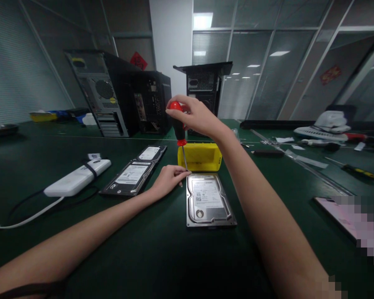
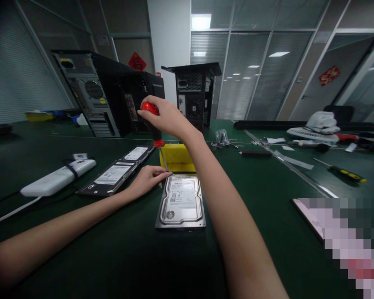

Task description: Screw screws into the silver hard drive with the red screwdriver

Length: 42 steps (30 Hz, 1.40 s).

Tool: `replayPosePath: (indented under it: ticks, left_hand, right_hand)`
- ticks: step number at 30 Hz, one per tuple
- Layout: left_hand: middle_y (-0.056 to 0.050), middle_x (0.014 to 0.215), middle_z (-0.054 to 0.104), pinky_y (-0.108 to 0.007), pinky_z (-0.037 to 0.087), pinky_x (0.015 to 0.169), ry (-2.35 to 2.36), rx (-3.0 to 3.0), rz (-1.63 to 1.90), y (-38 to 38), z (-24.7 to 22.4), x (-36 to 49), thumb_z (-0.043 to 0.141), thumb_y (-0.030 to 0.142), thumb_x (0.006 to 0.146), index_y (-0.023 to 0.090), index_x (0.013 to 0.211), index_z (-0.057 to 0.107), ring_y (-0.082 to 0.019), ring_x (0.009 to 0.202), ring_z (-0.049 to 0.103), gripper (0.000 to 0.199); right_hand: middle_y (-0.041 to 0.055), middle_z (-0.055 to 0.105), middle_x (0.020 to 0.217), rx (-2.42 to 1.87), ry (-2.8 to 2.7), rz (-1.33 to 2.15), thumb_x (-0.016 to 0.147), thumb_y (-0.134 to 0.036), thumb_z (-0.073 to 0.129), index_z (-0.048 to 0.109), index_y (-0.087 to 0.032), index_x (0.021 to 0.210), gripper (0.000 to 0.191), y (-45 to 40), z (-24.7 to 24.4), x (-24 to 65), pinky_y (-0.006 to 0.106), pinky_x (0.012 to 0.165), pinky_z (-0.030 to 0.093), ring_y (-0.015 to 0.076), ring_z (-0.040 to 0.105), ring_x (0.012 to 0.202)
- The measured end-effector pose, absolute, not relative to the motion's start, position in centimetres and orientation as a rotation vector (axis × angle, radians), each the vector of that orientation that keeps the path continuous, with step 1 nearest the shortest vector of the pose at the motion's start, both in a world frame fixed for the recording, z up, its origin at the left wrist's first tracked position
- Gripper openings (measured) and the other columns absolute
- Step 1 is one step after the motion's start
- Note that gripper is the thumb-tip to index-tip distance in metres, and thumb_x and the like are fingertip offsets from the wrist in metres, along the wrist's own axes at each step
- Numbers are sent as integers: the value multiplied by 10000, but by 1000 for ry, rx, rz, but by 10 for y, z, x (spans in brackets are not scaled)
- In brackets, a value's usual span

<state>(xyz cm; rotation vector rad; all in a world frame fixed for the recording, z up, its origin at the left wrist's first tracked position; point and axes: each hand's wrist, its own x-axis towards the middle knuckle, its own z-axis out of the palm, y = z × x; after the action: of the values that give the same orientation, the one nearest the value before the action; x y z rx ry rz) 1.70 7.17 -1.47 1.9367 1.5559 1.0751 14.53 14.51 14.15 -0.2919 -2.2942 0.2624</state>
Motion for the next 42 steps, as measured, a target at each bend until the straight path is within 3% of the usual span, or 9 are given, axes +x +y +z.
replayPosePath:
  ticks: [7, 16, 24, 33, 42]
  left_hand:
    - [-40, 692, 698, -235, 425, 550, 1568, 1950, 1077, 71, -15, 17, 564, 433, 852, 149, 834, 732, -142, 506, 581, 331]
    - [-17, 596, 661, -216, 386, 508, 1557, 1886, 1068, 72, -14, 16, 598, 393, 834, 133, 794, 740, -113, 447, 537, 298]
    - [-77, 815, 730, -218, 431, 534, 1462, 1705, 1100, 78, -19, 12, 679, 381, 768, 110, 898, 730, -119, 536, 587, 305]
    - [-152, 935, 739, -235, 416, 519, 1410, 1566, 1193, 77, -16, 13, 415, 513, 916, 73, 837, 711, -107, 475, 570, 536]
    - [-140, 946, 745, -238, 433, 551, 1424, 1626, 1163, 81, -22, 10, 411, 514, 926, 81, 877, 717, -120, 507, 615, 532]
  right_hand:
    - [68, 577, 997, -302, -2329, 305, 893, -334, 493, 584, -140, 1020, 249, 141, 145, 148, 326, 810, 474, 174, 545, 922]
    - [49, 567, 911, -312, -2351, 332, 871, -348, 537, 574, -123, 976, 251, 140, 147, 149, 323, 812, 465, 152, 523, 858]
    - [51, 566, 910, -399, -2324, 289, 874, -345, 547, 571, -130, 969, 236, 143, 147, 153, 335, 821, 459, 161, 525, 848]
    - [32, 539, 817, -532, -2286, 298, 835, -387, 588, 543, -145, 923, 260, 147, 148, 161, 314, 697, 505, 149, 522, 767]
    - [28, 529, 775, -607, -2221, 143, 829, -353, 605, 544, -152, 911, 226, 151, 144, 159, 366, 778, 495, 164, 529, 777]
